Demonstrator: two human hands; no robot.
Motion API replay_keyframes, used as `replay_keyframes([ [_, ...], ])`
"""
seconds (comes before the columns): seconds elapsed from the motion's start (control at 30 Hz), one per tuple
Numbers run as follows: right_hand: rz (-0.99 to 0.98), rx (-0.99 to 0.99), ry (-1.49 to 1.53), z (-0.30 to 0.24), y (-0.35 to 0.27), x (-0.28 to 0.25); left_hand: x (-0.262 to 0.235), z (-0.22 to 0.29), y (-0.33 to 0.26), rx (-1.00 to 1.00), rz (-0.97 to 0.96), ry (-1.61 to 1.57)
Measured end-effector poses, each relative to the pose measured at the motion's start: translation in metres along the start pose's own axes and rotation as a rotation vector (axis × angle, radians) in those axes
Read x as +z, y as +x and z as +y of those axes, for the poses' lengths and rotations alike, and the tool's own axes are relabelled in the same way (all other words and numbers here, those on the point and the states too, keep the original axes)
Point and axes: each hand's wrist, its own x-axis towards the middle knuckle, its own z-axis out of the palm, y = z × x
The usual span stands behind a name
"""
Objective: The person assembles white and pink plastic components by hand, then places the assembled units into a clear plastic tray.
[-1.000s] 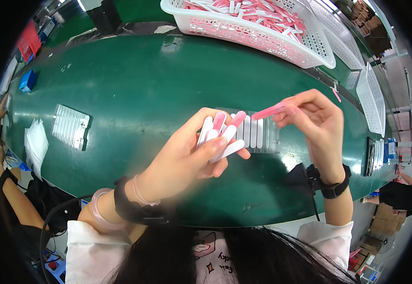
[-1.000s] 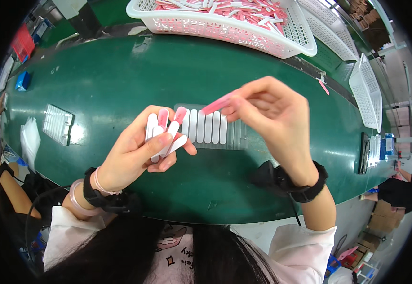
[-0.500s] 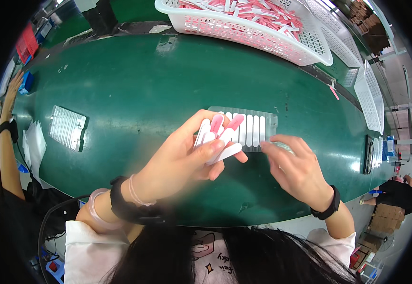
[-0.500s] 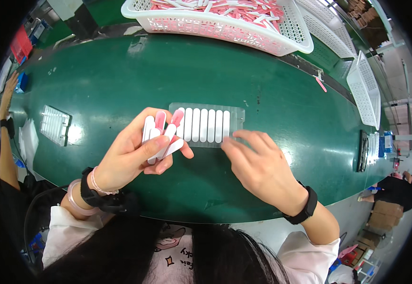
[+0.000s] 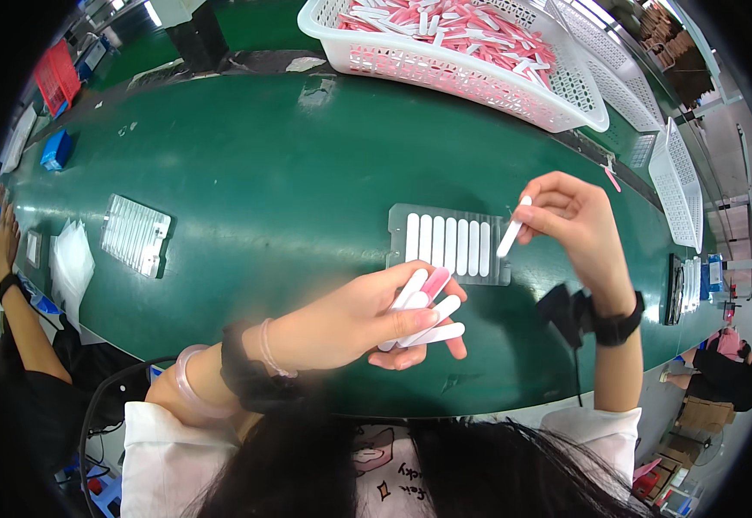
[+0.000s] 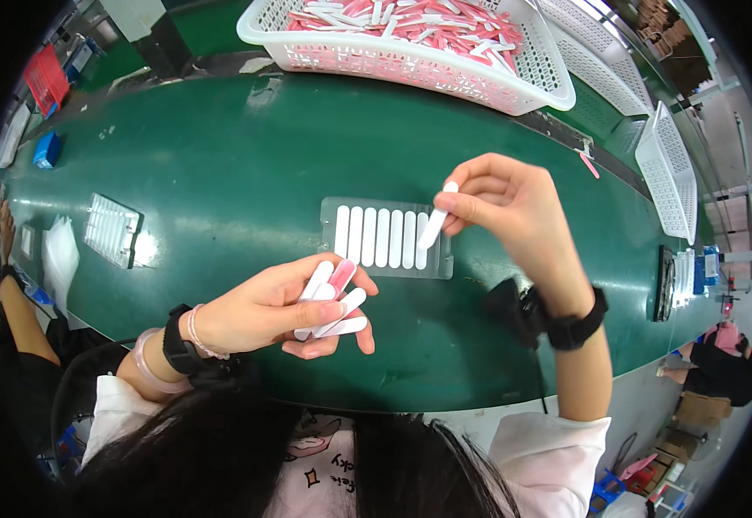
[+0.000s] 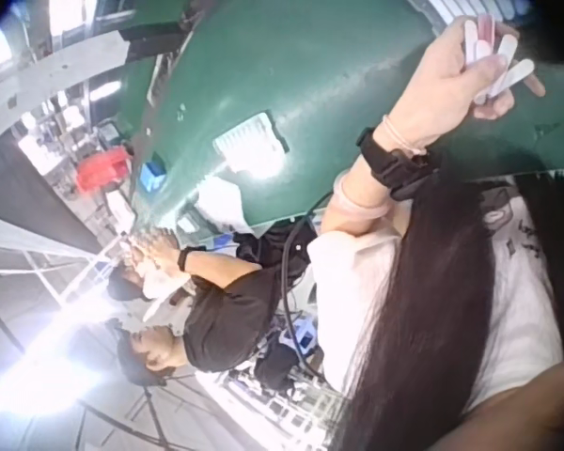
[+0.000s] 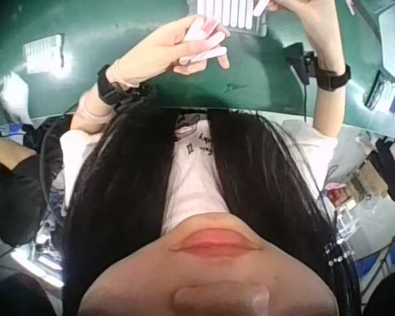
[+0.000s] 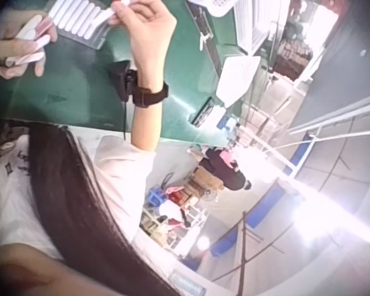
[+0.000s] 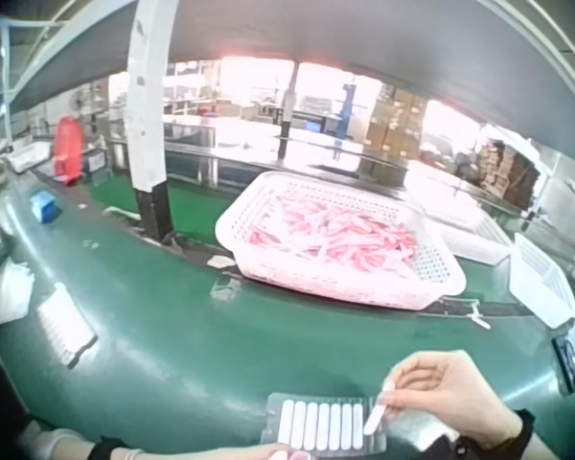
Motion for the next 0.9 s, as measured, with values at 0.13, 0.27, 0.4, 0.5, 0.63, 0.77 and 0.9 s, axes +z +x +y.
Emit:
replay_keyframes([
  [0.13, -0.040, 0.102, -0.189, 0.018, 0.018, -0.014, -0.002, -0.002, 0.000, 0.013, -0.040, 0.019],
  [0.27, -0.051, 0.026, -0.674, 0.024, 0.018, -0.011, -0.002, -0.003, 0.002, 0.002, -0.033, 0.042],
  [0.4, -0.069, -0.035, -0.697, 0.028, -0.003, -0.005, -0.003, -0.004, 0.002, 0.006, -0.033, 0.025],
  [0.5, -0.151, -0.156, -0.757, 0.028, -0.019, -0.004, -0.001, -0.003, 0.002, -0.028, -0.039, 0.019],
  [0.63, -0.184, -0.253, -0.757, 0.031, -0.017, -0.001, -0.001, -0.010, 0.002, -0.101, -0.117, 0.015],
  [0.77, -0.159, -0.304, -0.774, 0.019, 0.002, 0.029, -0.006, -0.020, 0.003, -0.111, -0.142, 0.053],
  [0.9, -0.159, -0.470, -0.827, 0.006, 0.049, 0.077, -0.012, -0.026, 0.008, -0.142, -0.156, 0.048],
])
